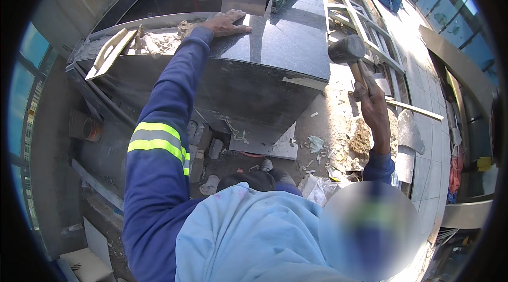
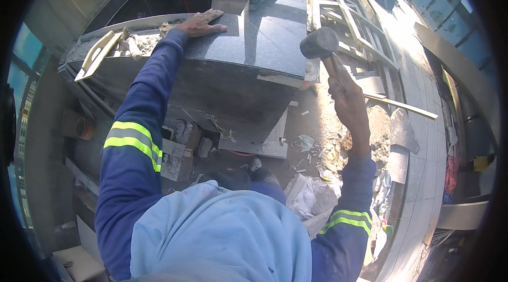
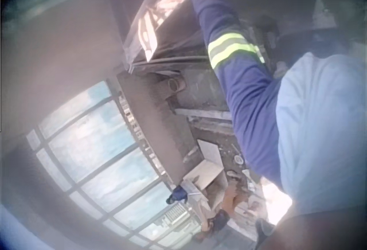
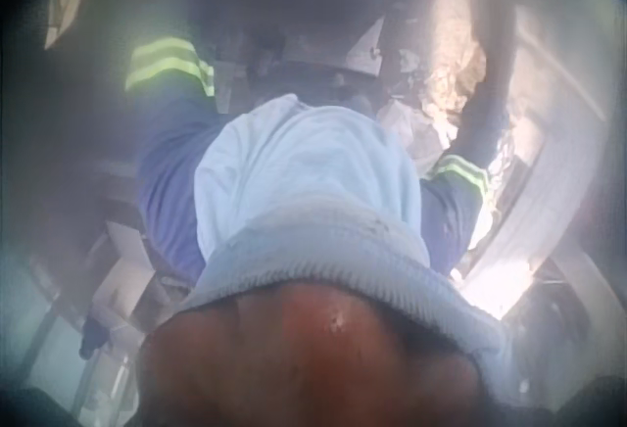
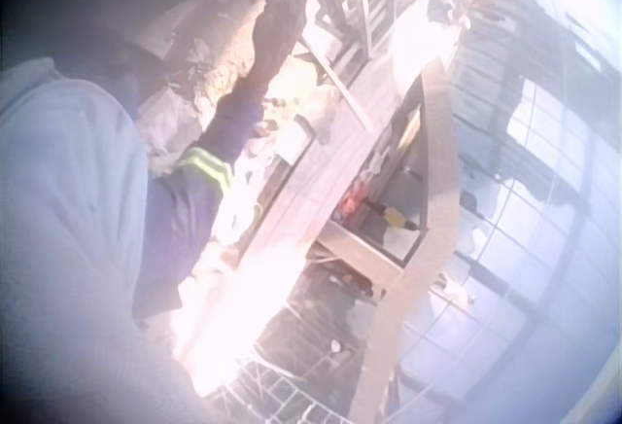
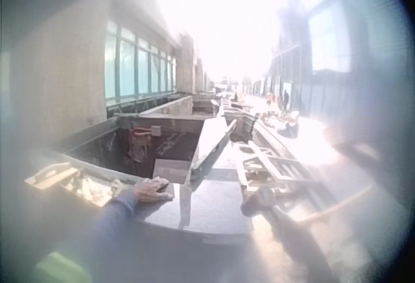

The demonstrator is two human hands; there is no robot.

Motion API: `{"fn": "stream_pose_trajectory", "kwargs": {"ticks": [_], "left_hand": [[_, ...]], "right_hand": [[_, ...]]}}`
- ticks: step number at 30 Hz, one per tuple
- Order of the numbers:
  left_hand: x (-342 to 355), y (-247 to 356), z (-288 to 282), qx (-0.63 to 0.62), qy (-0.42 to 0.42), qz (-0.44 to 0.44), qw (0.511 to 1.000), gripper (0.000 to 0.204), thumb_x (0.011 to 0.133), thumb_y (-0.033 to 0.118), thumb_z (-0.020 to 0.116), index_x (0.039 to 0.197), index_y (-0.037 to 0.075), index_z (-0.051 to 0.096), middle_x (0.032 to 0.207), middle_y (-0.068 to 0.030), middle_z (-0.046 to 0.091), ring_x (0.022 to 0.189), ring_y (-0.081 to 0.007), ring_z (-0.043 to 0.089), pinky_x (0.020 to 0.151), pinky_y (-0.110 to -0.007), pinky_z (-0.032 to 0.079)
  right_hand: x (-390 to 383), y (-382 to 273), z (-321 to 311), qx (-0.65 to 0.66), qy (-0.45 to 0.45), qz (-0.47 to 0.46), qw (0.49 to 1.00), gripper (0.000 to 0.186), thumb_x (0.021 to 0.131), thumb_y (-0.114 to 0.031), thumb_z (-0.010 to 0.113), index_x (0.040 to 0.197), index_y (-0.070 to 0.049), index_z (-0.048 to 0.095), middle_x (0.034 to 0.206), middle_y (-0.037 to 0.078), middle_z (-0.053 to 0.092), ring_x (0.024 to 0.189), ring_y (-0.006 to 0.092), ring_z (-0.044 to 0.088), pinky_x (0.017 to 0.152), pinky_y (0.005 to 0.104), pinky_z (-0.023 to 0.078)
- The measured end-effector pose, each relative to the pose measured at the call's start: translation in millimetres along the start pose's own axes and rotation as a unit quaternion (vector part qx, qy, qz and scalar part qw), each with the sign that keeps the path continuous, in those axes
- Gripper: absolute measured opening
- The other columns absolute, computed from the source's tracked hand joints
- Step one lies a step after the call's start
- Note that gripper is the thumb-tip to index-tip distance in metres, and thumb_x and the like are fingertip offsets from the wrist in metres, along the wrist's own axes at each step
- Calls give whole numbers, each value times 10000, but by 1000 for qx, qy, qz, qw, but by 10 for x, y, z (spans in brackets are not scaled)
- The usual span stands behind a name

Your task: The person installs a dark stone tile onto a curved surface using a rubber mallet to tap it into place, a spirit level to check alignment, and a chisel to remove excess mortar. The person repeatedly adjusts the tile and checks its level during the process.

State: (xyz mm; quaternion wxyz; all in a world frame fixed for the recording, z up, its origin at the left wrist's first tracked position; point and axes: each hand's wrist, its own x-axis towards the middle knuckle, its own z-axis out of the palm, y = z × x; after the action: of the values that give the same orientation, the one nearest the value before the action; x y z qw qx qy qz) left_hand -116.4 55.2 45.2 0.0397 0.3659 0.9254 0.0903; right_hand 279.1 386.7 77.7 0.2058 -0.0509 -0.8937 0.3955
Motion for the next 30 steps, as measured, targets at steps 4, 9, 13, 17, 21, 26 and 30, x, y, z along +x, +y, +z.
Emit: {"fn": "stream_pose_trajectory", "kwargs": {"ticks": [4, 9, 13, 17, 21, 26, 30], "left_hand": [[-45, 61, 158, -23, 46, 9, 999, 899, 1000, 726, 464, 1632, 94, 367, 1708, -135, 328, 1610, -303, 233, 1311, -552, 141], [-41, 74, 151, -26, 70, 2, 997, 681, 1087, 545, 435, 1603, 101, 412, 1689, -123, 369, 1602, -305, 257, 1296, -565, 154], [9, 89, 196, -29, 78, 7, 997, 616, 1102, 489, 429, 1593, 117, 429, 1685, -124, 378, 1602, -305, 259, 1292, -564, 162], [-17, 100, 247, -17, 79, 0, 997, 614, 1103, 487, 430, 1608, 137, 414, 1690, -123, 375, 1606, -307, 248, 1291, -575, 159], [-18, 94, 226, -7, 73, 3, 997, 616, 1104, 486, 432, 1616, 144, 411, 1693, -121, 376, 1609, -316, 238, 1289, -584, 160], [-9, 64, 253, -14, 83, -3, 996, 622, 1103, 489, 433, 1618, 141, 410, 1692, -104, 382, 1609, -322, 234, 1290, -592, 158], [44, 77, 236, -12, 88, 6, 996, 630, 1103, 494, 429, 1622, 138, 399, 1703, -87, 363, 1617, -318, 211, 1293, -607, 145]], "right_hand": [[1059, -481, 394, -154, -138, -88, 974, 542, 1076, -296, 558, 1609, -278, 465, 874, 139, 693, 730, 246, 647, 796, 402, 538], [1950, -771, 999, -154, -184, -80, 967, 470, 1102, -317, 509, 1567, -248, 529, 781, 75, 642, 652, 196, 618, 612, 365, 538], [2193, -639, 1160, -55, -203, -68, 975, 470, 1104, -383, 513, 1539, -216, 566, 697, -6, 539, 544, 85, 525, 420, 275, 410], [2237, -613, 1176, -69, -237, -60, 967, 445, 1111, -377, 499, 1496, -184, 614, 682, -25, 490, 544, 79, 486, 443, 262, 379], [2337, -558, 1290, 9, -225, -44, 973, 432, 1106, -367, 513, 1492, -208, 623, 690, -36, 487, 548, 74, 465, 453, 257, 349], [2358, -592, 1336, -15, -225, -34, 974, 442, 1101, -380, 528, 1495, -203, 620, 689, -30, 498, 556, 84, 486, 457, 271, 361], [2366, -456, 1400, -23, -235, -51, 970, 492, 1119, -388, 503, 1537, -136, 561, 694, -30, 492, 574, 56, 428, 459, 251, 356]]}}
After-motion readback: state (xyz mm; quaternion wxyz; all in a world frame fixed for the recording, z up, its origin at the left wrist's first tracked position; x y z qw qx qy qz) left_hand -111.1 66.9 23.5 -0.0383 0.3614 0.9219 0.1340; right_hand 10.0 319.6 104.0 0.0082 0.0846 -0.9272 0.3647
